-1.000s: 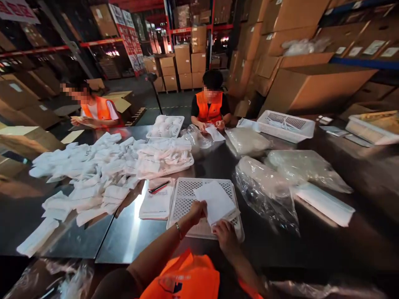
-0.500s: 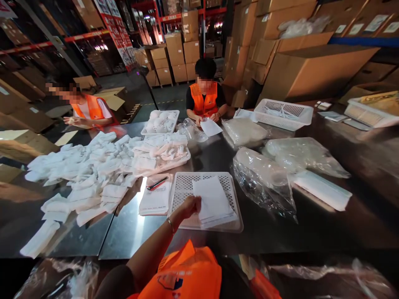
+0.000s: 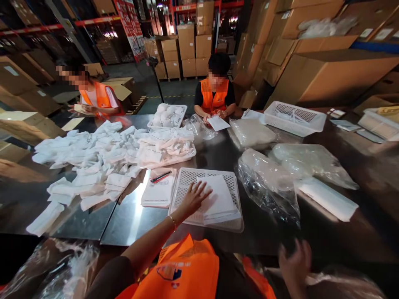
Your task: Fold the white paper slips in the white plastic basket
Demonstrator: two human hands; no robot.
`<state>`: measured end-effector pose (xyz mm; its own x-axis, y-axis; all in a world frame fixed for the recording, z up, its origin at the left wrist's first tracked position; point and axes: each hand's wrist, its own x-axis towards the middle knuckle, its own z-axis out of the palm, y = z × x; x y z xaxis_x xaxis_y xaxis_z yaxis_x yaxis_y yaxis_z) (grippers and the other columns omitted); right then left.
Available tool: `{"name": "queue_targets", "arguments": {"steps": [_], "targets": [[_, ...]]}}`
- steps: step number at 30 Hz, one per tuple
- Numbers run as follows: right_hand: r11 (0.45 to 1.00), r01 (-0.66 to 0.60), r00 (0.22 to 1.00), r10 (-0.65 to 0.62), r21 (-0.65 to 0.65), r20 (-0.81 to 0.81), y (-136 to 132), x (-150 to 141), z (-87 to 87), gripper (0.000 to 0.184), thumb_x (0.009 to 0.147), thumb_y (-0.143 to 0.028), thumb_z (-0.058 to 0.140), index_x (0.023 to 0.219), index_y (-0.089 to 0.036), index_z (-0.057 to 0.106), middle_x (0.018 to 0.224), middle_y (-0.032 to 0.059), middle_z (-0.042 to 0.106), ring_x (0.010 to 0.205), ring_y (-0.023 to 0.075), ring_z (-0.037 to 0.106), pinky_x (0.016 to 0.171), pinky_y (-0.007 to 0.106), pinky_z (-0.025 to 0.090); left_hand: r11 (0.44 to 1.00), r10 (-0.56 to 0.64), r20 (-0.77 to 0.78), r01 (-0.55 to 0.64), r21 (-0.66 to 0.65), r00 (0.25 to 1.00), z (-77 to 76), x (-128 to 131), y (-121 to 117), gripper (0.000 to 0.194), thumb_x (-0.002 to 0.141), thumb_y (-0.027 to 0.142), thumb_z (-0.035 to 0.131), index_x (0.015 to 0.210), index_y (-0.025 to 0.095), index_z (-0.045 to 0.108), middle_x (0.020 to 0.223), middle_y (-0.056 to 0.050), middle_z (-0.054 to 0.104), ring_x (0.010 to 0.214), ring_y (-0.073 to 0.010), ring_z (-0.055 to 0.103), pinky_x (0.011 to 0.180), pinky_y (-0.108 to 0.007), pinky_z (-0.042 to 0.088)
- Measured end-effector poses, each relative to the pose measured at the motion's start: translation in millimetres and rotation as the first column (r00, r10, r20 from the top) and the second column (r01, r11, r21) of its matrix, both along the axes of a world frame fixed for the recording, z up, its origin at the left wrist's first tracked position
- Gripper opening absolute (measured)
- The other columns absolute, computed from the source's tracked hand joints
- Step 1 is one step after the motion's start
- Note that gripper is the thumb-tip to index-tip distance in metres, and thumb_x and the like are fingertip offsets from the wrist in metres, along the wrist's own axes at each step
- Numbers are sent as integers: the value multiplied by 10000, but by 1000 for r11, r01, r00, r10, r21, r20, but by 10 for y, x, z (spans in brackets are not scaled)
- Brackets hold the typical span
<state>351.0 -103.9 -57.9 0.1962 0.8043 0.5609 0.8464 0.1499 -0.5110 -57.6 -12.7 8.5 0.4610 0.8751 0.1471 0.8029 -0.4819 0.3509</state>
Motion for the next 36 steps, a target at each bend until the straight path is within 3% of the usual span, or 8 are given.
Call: {"name": "queue_targets", "arguments": {"steps": [3, 6, 10, 17, 23, 29, 33, 36], "targets": [[925, -373, 877, 377, -73, 297, 641, -328, 57, 275, 936, -250, 438, 1081, -242, 671, 1222, 136, 639, 1274, 305, 515, 1063, 583, 435, 945, -313, -50, 317, 82, 948, -105, 103, 75, 546, 909, 82, 525, 1420, 258, 447, 1480, -105, 452, 1433, -278, 307, 1192, -536, 228], [600, -731, 491, 793, -324, 360, 1306, -716, 307, 470, 952, -86, 283, 1163, -278, 657, 1279, 57, 627, 1304, 211, 486, 1081, 536, 422, 919, -387, 65, 379, 107, 920, -233, 124, 90, 389, 963, 140, 480, 1341, 212, 538, 1378, -121, 558, 1395, -255, 382, 1176, -487, 301], [270, -841, 118, 937, -469, 328, 1696, -1086, 603, 425, 980, -129, 358, 1324, -296, 543, 1387, 49, 531, 1352, 172, 409, 1123, 498, 367, 913, -395, 30, 389, 127, 918, -283, 87, 61, 354, 969, 192, 480, 1308, 201, 579, 1442, -142, 488, 1399, -282, 372, 1160, -477, 325], [137, -906, -100, 851, -401, 516, 1904, -1213, 380, 445, 906, -70, 427, 1311, -174, 579, 1322, 166, 572, 1291, 247, 488, 1065, 486, 446, 905, -399, -229, 422, 61, 888, -210, -1, 152, 348, 944, 203, 504, 1271, 209, 621, 1423, -135, 512, 1355, -268, 441, 1173, -518, 263], [132, -970, -27, 777, -205, 629, 2034, -1107, 29, 487, 866, -29, 380, 1294, -125, 592, 1331, 184, 563, 1314, 269, 465, 1033, 471, 483, 908, -408, -206, 419, 12, 890, -284, -49, 185, 394, 923, 181, 524, 1311, 207, 593, 1489, -140, 422, 1385, -282, 395, 1175, -501, 266], [47, -924, 30, 998, -380, 50, 1986, -1005, -3, 430, 962, -272, 396, 1352, -178, 552, 1343, 137, 560, 1321, 248, 464, 1143, 500, 341, 978, -158, 307, 191, -81, 938, -362, 71, -28, 399, 813, 124, 535, 1188, 159, 668, 1337, -119, 597, 1308, -249, 497, 1186, -475, 257], [170, -879, 396, 781, -445, -483, 1912, -1055, 133, 740, 819, -733, 467, 1226, -147, 662, 1273, 162, 604, 1274, 348, 503, 1110, 549, 363, 928, 363, 673, -182, -325, 644, -369, 223, -149, 259, 845, 250, 522, 984, 190, 732, 1017, -64, 743, 1003, -214, 659, 1029, -399, 447], [291, -822, 562, 559, -490, -610, 1844, -1165, 252, 819, 768, -817, 428, 1118, -136, 721, 1122, 175, 683, 1089, 347, 633, 954, 519, 508, 848, 528, 703, -265, -459, 476, -342, 318, -140, 364, 891, 420, 463, 834, 156, 706, 845, -69, 735, 814, -210, 655, 789, -336, 524]]}}
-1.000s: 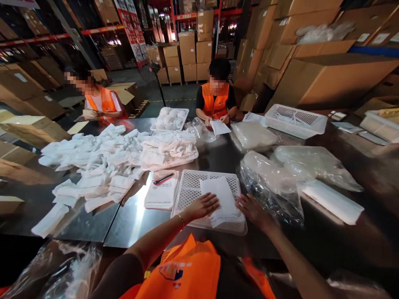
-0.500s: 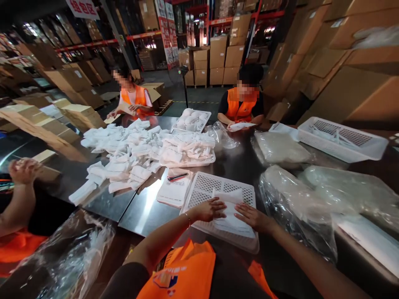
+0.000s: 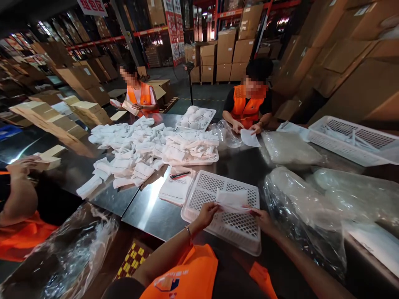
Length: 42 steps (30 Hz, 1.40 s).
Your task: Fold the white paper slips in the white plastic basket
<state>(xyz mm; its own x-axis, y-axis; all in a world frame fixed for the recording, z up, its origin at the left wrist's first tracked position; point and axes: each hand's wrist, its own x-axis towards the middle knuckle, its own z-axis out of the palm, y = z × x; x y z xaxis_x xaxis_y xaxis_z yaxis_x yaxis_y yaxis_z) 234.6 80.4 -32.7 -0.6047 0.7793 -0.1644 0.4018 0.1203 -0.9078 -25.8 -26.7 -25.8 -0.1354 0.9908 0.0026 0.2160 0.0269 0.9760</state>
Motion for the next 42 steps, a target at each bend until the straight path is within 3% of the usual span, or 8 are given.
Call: {"name": "queue_targets", "arguments": {"steps": [4, 8, 12, 18, 21, 25, 37, 42], "targets": [[977, 211, 975, -212, -15, -69, -96, -131, 110, 810, 712, -842, 465, 995, -135, 741, 993, 161, 720, 897, 295, 683, 794, 426, 563, 998, 59, -8, -59, 10, 998, 73, 63, 43, 517, 912, 575, 385, 749, 153, 635, 719, -58, 679, 687, -185, 605, 673, -289, 481], [903, 422, 906, -415, 83, -86, -170, -205, 173, 799, 660, -890, 445, 785, -150, 718, 796, 134, 718, 737, 258, 656, 675, 365, 528, 990, 136, -69, -133, 47, 988, 152, 113, 36, 568, 916, 651, 339, 689, 183, 567, 671, -46, 624, 659, -170, 556, 649, -279, 419], [835, 516, 855, -514, 190, -65, -218, -278, 226, 746, 676, -868, 447, 715, -161, 682, 662, 87, 668, 612, 205, 579, 600, 321, 460, 971, 236, -133, -227, 79, 963, 182, 187, 61, 577, 913, 684, 308, 638, 209, 487, 629, -35, 560, 622, -164, 504, 627, -289, 377], [692, 647, 739, -673, 321, -39, -282, -474, 231, 750, 775, -826, 252, 705, -174, 616, 592, 95, 622, 556, 199, 538, 560, 319, 419, 941, 338, -190, -326, 90, 922, 133, 285, 140, 547, 950, 631, 208, 648, 225, 416, 638, -40, 544, 606, -165, 473, 606, -299, 343], [627, 659, 689, -725, 416, 2, -295, -555, 177, 713, 797, -800, 200, 621, -201, 544, 545, 98, 578, 513, 185, 485, 549, 322, 360, 936, 350, -229, -347, 55, 908, 104, 275, 155, 513, 961, 594, 198, 683, 227, 422, 651, -39, 550, 608, -171, 474, 595, -299, 311], [577, 632, 647, -760, 518, 57, -298, -590, 85, 756, 832, -766, 142, 684, -185, 601, 597, 129, 612, 499, 193, 474, 542, 324, 301, 938, 332, -295, -346, 7, 896, 83, 208, 159, 500, 968, 577, 225, 705, 223, 461, 658, -54, 573, 608, -188, 494, 596, -309, 286], [654, 441, 691, -684, 615, 231, -394, -505, -53, 742, 923, -634, 133, 715, -168, 670, 686, 178, 668, 512, 211, 541, 546, 334, 305, 942, 192, -537, -308, -133, 821, 111, 146, 150, 388, 1004, 345, 348, 771, 184, 613, 700, -92, 650, 672, -236, 624, 632, -308, 369], [715, 368, 682, -642, 594, 350, -350, -495, -15, 533, 929, -523, 291, 769, -182, 668, 651, 133, 648, 522, 218, 554, 550, 333, 358, 931, 111, -625, -301, -207, 773, 251, 91, 125, 352, 988, 284, 387, 877, 106, 670, 755, -162, 673, 734, -286, 662, 662, -341, 430]]}}
